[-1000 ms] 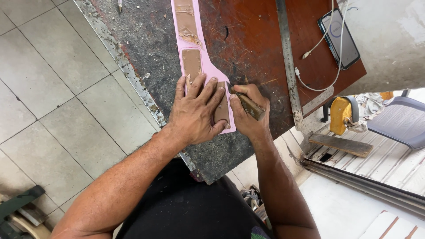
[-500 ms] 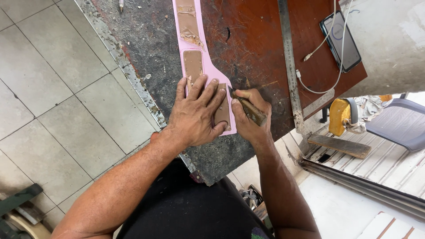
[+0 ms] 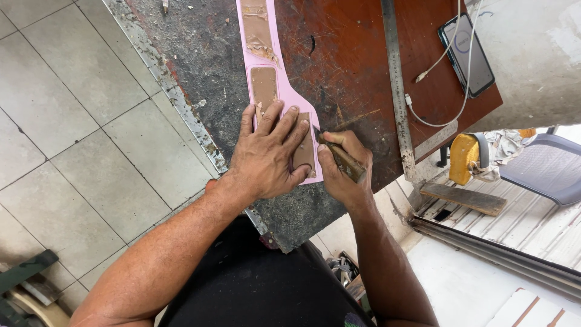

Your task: Cutting out shoe components from a sheet of material using a hand knife and a template

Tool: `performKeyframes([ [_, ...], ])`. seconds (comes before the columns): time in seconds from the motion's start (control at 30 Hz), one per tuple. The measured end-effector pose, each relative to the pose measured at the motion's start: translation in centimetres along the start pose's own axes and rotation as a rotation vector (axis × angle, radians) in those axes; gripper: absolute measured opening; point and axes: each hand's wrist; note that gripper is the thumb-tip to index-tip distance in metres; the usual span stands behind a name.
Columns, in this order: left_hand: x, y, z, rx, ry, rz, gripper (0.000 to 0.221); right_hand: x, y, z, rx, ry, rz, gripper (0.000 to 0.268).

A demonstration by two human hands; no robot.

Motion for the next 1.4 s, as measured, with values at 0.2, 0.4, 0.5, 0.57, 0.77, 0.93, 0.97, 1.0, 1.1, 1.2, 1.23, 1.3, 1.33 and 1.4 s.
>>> performKeyframes([
  [0.2,-0.1,0.0,0.0,-0.013,0.009,-0.004,0.079,-0.9,-0.1,0.0,0.013,0.004,-0.006,0.016],
  [0.4,-0.1,0.0,0.3,-0.019,0.022,-0.003,0.080,-1.3,0.0,-0.3,0.000,-0.008,-0.018,0.016],
  [0.5,-0.1,0.0,0.3,-0.020,0.018,-0.002,0.080,-1.9,-0.3,-0.3,0.010,0.003,-0.007,0.017],
  [0.57,0.0,-0.1,0.2,-0.019,0.011,-0.003,0.081,-2.1,-1.0,-0.4,-0.012,0.000,-0.008,0.016],
  [0.77,-0.1,0.0,0.0,-0.031,0.006,-0.004,0.081,-2.3,-1.9,-0.3,-0.081,-0.005,-0.025,0.016],
  [0.93,-0.1,-0.1,0.2,-0.019,0.019,-0.003,0.081,-2.8,-1.6,-0.5,-0.083,-0.011,-0.026,0.016],
  [0.97,-0.1,-0.1,0.3,-0.019,0.029,0.001,0.081,-2.9,-1.6,-0.6,-0.098,-0.015,-0.034,0.016],
  [1.0,-0.1,-0.1,0.3,-0.019,0.039,0.005,0.080,-3.0,-1.6,-0.6,-0.112,-0.018,-0.042,0.015],
  [1.1,-0.1,-0.1,0.4,-0.016,0.051,0.005,0.080,-3.3,-2.1,-0.6,-0.088,-0.021,-0.026,0.016],
  [1.2,-0.1,-0.2,0.5,-0.016,0.054,0.008,0.080,-3.7,-2.4,-0.5,-0.127,-0.021,-0.027,0.016],
  [1.23,-0.1,-0.2,0.5,-0.018,0.051,0.010,0.080,-3.9,-2.2,-0.6,-0.128,-0.020,-0.024,0.016],
  [1.3,-0.1,-0.2,0.4,-0.020,0.066,0.011,0.079,-4.2,-1.8,-0.8,-0.102,-0.012,-0.038,0.015],
  [1.33,-0.1,-0.2,0.4,-0.019,0.066,0.015,0.079,-4.1,-1.9,-0.9,-0.102,-0.009,-0.038,0.015],
  [1.4,-0.1,-0.2,0.4,-0.034,0.074,0.009,0.079,-4.3,-2.2,-1.0,-0.096,-0.030,-0.037,0.016],
])
Point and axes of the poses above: each hand's wrist, its own x-axis towards the middle knuckle, its own z-axis out of the palm, y = z × x, and after that the axes turned 10 degrees about x, right-handed
